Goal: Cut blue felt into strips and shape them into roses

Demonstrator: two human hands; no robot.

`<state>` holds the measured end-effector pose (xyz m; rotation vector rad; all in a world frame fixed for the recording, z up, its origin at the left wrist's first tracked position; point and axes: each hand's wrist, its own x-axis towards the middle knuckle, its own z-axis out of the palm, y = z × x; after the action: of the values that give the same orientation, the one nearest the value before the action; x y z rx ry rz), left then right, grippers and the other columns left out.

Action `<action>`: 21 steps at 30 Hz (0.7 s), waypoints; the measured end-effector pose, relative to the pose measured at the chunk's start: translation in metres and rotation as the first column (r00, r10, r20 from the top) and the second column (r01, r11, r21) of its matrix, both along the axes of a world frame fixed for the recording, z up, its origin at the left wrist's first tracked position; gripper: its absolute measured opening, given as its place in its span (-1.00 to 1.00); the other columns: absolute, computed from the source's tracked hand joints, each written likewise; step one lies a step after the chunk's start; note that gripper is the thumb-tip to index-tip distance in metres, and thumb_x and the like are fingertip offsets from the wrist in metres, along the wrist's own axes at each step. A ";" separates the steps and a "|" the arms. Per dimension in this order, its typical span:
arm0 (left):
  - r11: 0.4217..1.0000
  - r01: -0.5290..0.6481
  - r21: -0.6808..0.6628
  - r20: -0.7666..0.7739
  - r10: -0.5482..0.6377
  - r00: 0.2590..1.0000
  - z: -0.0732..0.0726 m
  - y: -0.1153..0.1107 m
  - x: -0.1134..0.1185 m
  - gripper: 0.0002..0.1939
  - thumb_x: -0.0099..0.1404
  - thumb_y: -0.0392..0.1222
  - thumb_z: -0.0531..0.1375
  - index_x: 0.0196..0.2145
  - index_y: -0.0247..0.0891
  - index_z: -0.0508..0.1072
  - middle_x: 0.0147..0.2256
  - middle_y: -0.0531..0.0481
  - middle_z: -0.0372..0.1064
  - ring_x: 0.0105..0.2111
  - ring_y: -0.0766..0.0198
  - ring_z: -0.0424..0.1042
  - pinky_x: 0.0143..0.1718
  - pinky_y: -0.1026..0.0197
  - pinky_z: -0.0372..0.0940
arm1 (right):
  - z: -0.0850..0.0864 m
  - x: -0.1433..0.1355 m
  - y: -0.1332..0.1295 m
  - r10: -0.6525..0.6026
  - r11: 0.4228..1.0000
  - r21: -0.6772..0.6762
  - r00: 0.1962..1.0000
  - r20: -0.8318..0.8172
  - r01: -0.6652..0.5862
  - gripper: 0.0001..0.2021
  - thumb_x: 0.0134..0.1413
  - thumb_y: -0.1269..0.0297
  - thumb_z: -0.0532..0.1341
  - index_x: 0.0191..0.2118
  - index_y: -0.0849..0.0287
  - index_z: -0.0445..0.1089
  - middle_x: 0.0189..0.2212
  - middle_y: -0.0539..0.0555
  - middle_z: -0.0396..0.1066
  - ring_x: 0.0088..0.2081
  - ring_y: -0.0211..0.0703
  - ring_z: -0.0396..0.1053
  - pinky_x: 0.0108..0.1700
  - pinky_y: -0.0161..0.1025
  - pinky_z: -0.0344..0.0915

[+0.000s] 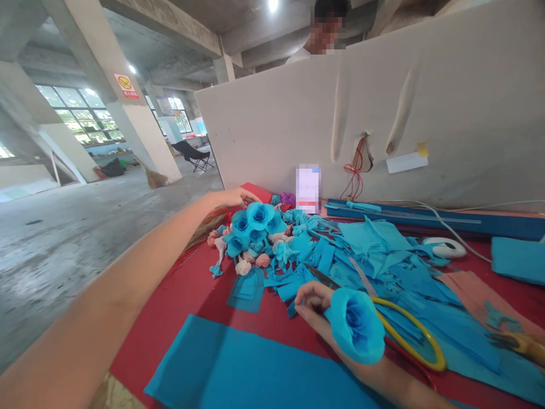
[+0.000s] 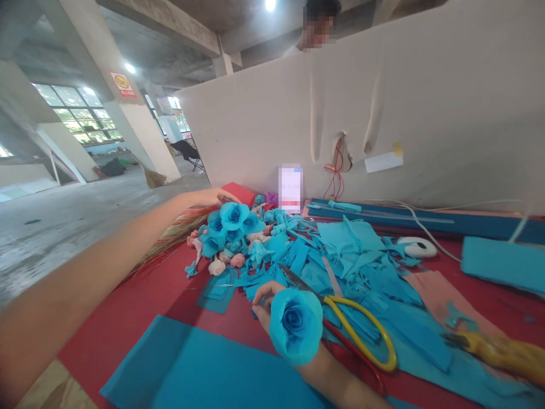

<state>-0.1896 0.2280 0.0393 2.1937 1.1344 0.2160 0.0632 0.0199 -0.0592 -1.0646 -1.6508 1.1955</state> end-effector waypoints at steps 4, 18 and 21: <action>0.995 -0.058 0.085 0.054 0.054 0.997 0.005 0.000 -0.002 -0.62 0.15 -0.16 0.06 -0.09 -0.31 0.39 -0.05 -0.09 0.37 -0.05 0.14 0.31 -0.04 0.18 0.20 | -0.002 -0.001 0.001 -0.005 1.000 0.013 1.000 0.002 0.005 -0.85 -0.15 0.19 0.13 -0.52 0.16 0.25 -0.75 -0.08 0.10 -0.67 -0.32 0.06 -0.61 -0.32 -0.06; 0.981 0.028 0.194 -0.130 -0.003 0.991 0.015 -0.030 0.023 -0.46 0.04 -0.06 0.25 0.00 -0.20 0.31 0.05 -0.05 0.25 0.03 0.11 0.24 -0.01 0.23 0.15 | -0.004 0.000 0.002 -0.007 0.999 0.044 1.000 0.015 0.007 -0.83 -0.14 0.17 0.14 -0.52 0.18 0.27 -0.74 -0.04 0.19 -0.67 -0.30 0.09 -0.61 -0.31 -0.06; 0.973 0.029 0.228 -0.135 0.002 0.991 0.015 -0.028 0.023 -0.48 0.05 -0.10 0.23 -0.01 -0.22 0.32 0.02 -0.05 0.28 0.00 0.13 0.27 -0.03 0.23 0.16 | -0.003 -0.001 0.001 -0.006 0.999 0.040 1.000 0.011 0.006 -0.83 -0.14 0.18 0.12 -0.52 0.17 0.26 -0.76 -0.06 0.16 -0.68 -0.31 0.08 -0.62 -0.32 -0.06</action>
<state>-0.1669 0.2001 0.0545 2.4511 1.2188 0.2048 0.0625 0.0211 -0.0624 -1.0520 -1.6720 1.1503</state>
